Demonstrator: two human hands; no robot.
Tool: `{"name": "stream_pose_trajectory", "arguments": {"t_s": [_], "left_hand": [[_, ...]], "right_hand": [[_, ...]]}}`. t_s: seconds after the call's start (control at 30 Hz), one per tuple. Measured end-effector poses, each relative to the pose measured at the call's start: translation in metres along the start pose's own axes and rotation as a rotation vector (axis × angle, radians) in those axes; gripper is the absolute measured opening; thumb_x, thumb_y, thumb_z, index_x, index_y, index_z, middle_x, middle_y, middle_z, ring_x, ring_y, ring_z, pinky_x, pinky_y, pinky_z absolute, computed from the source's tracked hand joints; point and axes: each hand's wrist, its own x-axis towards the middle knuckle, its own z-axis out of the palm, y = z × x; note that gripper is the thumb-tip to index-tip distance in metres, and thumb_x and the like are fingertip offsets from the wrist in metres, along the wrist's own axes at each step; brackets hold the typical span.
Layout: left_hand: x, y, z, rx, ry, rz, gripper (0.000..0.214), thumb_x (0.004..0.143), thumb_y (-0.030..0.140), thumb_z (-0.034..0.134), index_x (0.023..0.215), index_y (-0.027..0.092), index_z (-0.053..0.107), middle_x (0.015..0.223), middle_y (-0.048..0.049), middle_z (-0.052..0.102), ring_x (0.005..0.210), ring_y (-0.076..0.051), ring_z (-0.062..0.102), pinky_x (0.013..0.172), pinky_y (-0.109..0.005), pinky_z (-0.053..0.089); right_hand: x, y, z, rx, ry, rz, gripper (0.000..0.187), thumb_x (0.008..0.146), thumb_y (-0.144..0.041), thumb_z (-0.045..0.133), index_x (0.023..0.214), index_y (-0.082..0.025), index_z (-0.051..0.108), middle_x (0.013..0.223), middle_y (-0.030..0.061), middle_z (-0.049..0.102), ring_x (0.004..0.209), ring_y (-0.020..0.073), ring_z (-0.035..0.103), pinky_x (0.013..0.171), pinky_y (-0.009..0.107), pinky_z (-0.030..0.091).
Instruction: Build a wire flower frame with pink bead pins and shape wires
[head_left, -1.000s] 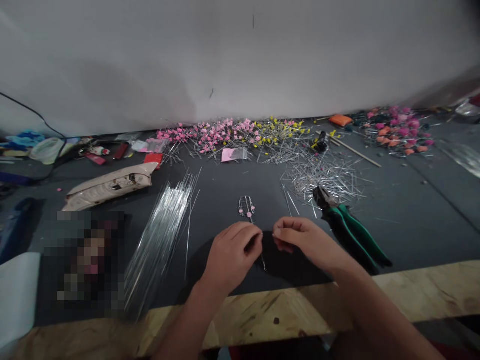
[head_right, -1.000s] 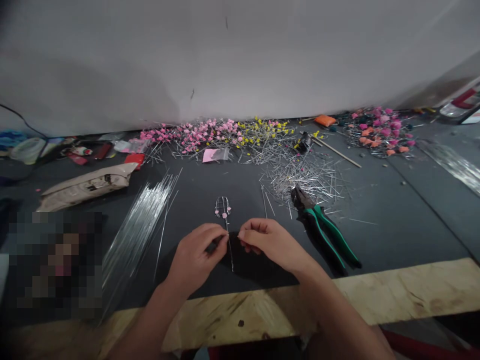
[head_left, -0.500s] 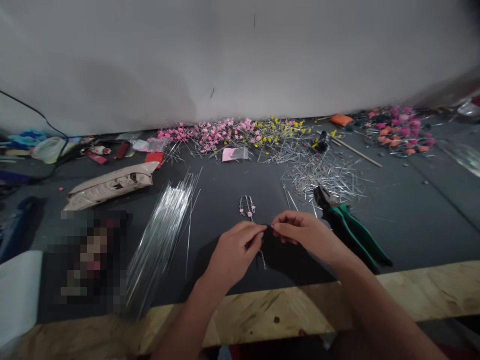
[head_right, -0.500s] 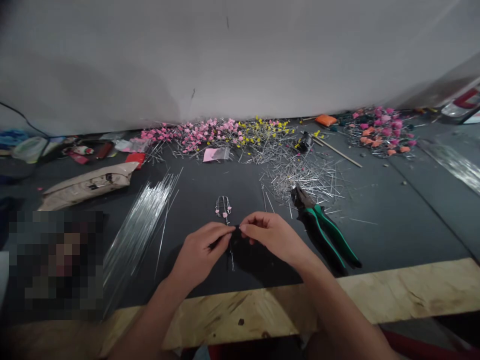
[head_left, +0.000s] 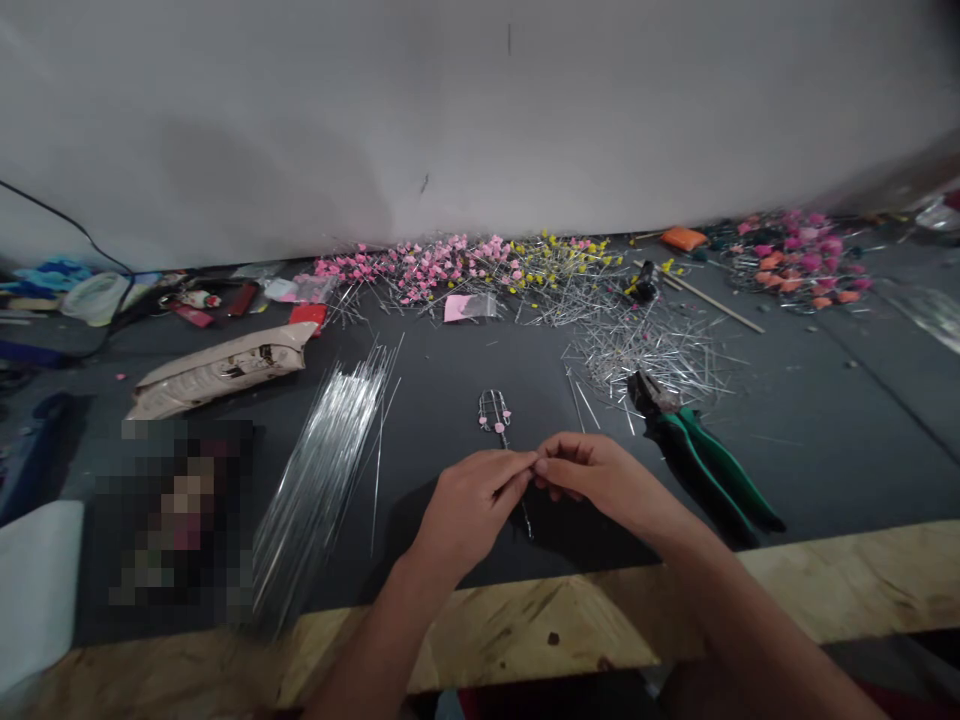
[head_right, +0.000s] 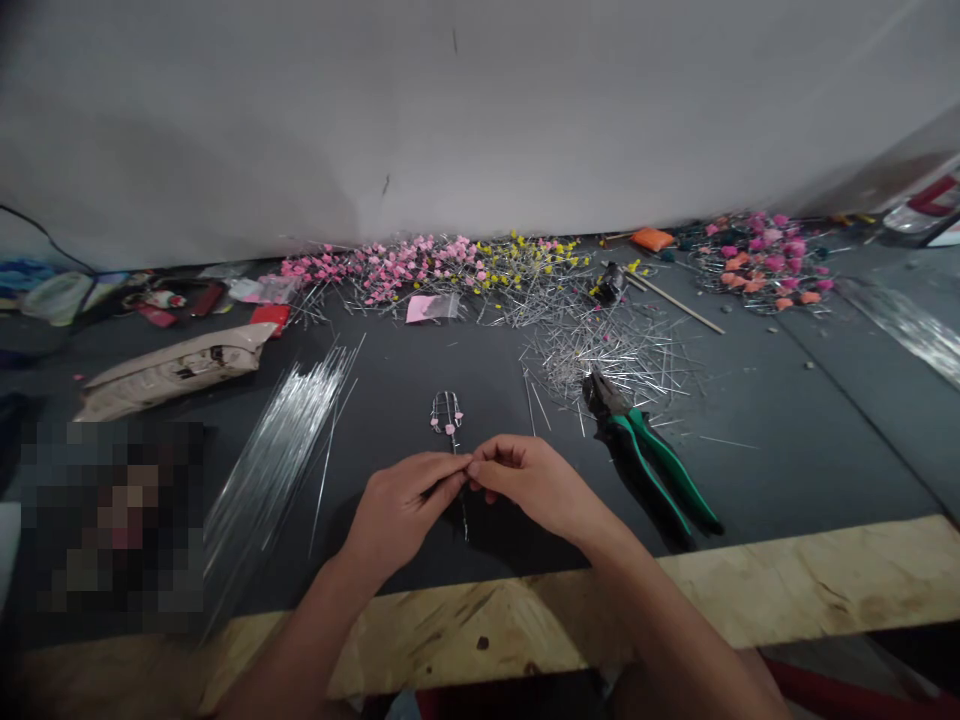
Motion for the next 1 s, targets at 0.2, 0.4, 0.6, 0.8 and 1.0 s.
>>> {"name": "stream_pose_trajectory", "arguments": {"t_s": [0.2, 0.4, 0.6, 0.8, 1.0], "left_hand": [[0.0, 0.002, -0.002, 0.026, 0.019, 0.018, 0.017, 0.085, 0.021, 0.05, 0.091, 0.023, 0.065, 0.087, 0.0012, 0.071, 0.081, -0.013, 0.065, 0.073, -0.025, 0.05], [0.001, 0.004, -0.003, -0.02, 0.053, -0.115, 0.014, 0.082, 0.021, 0.053, 0.088, 0.022, 0.066, 0.084, 0.0015, 0.071, 0.075, -0.013, 0.065, 0.07, -0.023, 0.049], [-0.001, 0.001, -0.004, -0.275, 0.029, -0.316, 0.016, 0.081, 0.029, 0.055, 0.089, 0.022, 0.067, 0.079, 0.0004, 0.07, 0.068, -0.012, 0.065, 0.064, -0.023, 0.05], [-0.001, 0.001, -0.003, -0.46, -0.001, -0.401, 0.021, 0.082, 0.032, 0.054, 0.093, 0.019, 0.066, 0.079, -0.0031, 0.07, 0.068, -0.014, 0.065, 0.066, -0.026, 0.052], [-0.001, 0.002, -0.002, -0.41, -0.028, -0.369, 0.018, 0.082, 0.027, 0.053, 0.092, 0.022, 0.066, 0.079, -0.0005, 0.07, 0.069, -0.013, 0.064, 0.063, -0.024, 0.05]], "right_hand": [[0.0, -0.001, 0.002, 0.044, -0.019, 0.024, 0.015, 0.078, -0.033, 0.054, 0.073, -0.02, 0.058, 0.062, -0.0014, 0.056, 0.054, 0.0101, 0.049, 0.05, 0.023, 0.035], [0.003, 0.002, -0.007, -0.021, 0.119, -0.003, 0.013, 0.078, -0.032, 0.053, 0.075, -0.02, 0.056, 0.066, -0.0016, 0.058, 0.059, 0.0114, 0.053, 0.052, 0.023, 0.036], [0.011, 0.013, -0.031, -0.343, 0.377, -0.041, 0.019, 0.074, -0.036, 0.059, 0.082, -0.019, 0.06, 0.073, 0.0015, 0.062, 0.068, 0.0159, 0.057, 0.063, 0.028, 0.041], [0.011, 0.012, -0.03, -0.333, 0.396, -0.081, 0.032, 0.074, -0.033, 0.059, 0.103, -0.02, 0.055, 0.081, 0.0023, 0.06, 0.07, 0.0158, 0.055, 0.066, 0.03, 0.042], [0.003, 0.005, -0.002, -0.16, 0.165, -0.156, 0.029, 0.073, -0.034, 0.062, 0.098, -0.023, 0.054, 0.084, 0.0011, 0.056, 0.076, 0.0146, 0.053, 0.068, 0.027, 0.043]]}}
